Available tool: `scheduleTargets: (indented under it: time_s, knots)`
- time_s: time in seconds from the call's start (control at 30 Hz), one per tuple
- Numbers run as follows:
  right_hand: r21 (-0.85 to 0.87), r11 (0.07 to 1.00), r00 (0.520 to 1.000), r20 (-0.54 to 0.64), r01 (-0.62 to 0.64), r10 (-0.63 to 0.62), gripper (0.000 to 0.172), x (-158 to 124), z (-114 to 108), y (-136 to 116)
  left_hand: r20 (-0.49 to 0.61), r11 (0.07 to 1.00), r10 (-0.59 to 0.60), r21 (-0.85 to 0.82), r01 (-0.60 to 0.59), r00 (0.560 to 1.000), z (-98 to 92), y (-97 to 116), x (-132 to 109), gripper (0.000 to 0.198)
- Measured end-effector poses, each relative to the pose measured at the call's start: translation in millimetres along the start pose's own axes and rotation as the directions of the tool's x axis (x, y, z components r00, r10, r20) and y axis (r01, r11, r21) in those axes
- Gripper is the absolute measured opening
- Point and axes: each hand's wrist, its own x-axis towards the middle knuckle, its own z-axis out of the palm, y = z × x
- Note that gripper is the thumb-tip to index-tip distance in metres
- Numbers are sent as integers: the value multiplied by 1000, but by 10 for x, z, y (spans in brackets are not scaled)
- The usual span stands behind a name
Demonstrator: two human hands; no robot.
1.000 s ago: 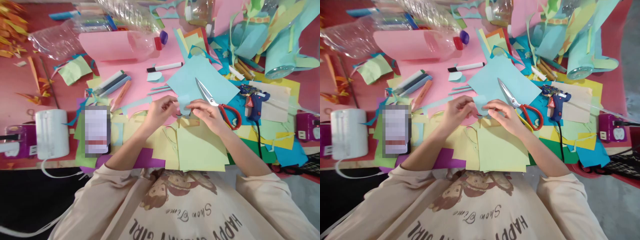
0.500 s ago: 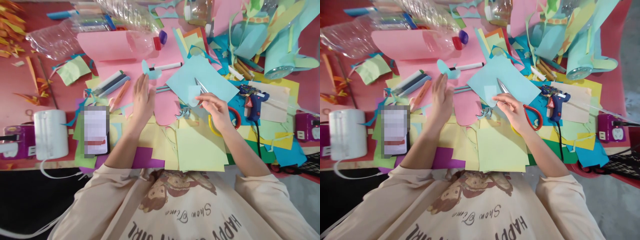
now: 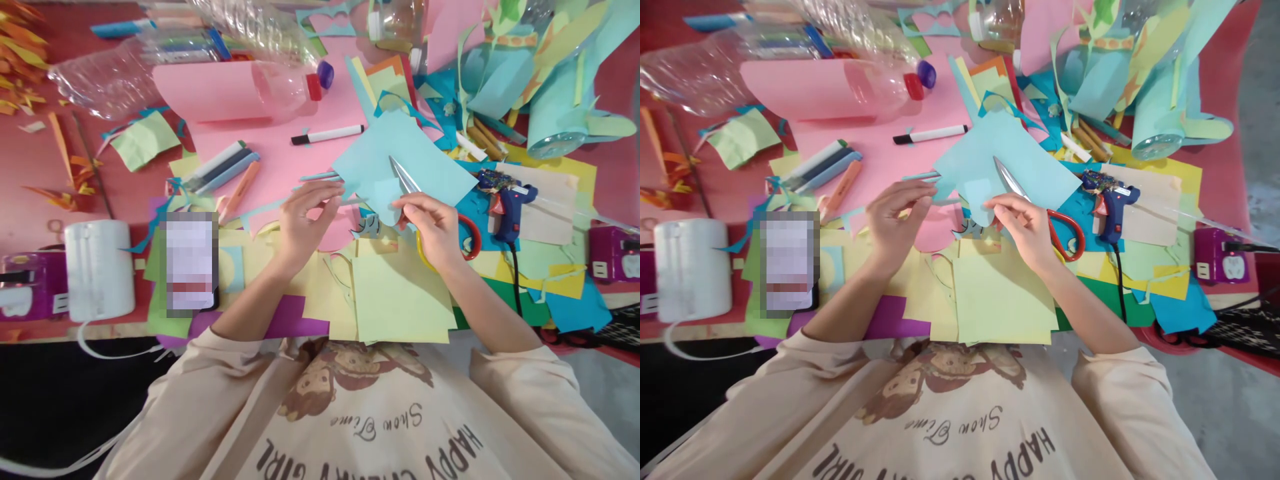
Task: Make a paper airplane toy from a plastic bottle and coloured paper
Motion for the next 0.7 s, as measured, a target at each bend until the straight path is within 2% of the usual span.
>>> scheduleTargets:
  time_s: [0.17,0.27,0.47,0.7]
  knots:
    - [97,994,999,-3,44,-44,15,-11,19,25,30,999,-12,-33,13,999,16,25,-37,16]
    - [149,989,999,21,24,-27,15,-14,14,38,61,998,-30,-51,33,998,29,-9,-53,23]
    - [83,992,990,111,-99,90,23,-50,26,23,112,986,-59,-151,76,992,61,-27,-95,27]
    - [-35,990,971,192,-140,144,27,-64,76,-42,149,933,-105,-326,149,983,103,39,-149,30]
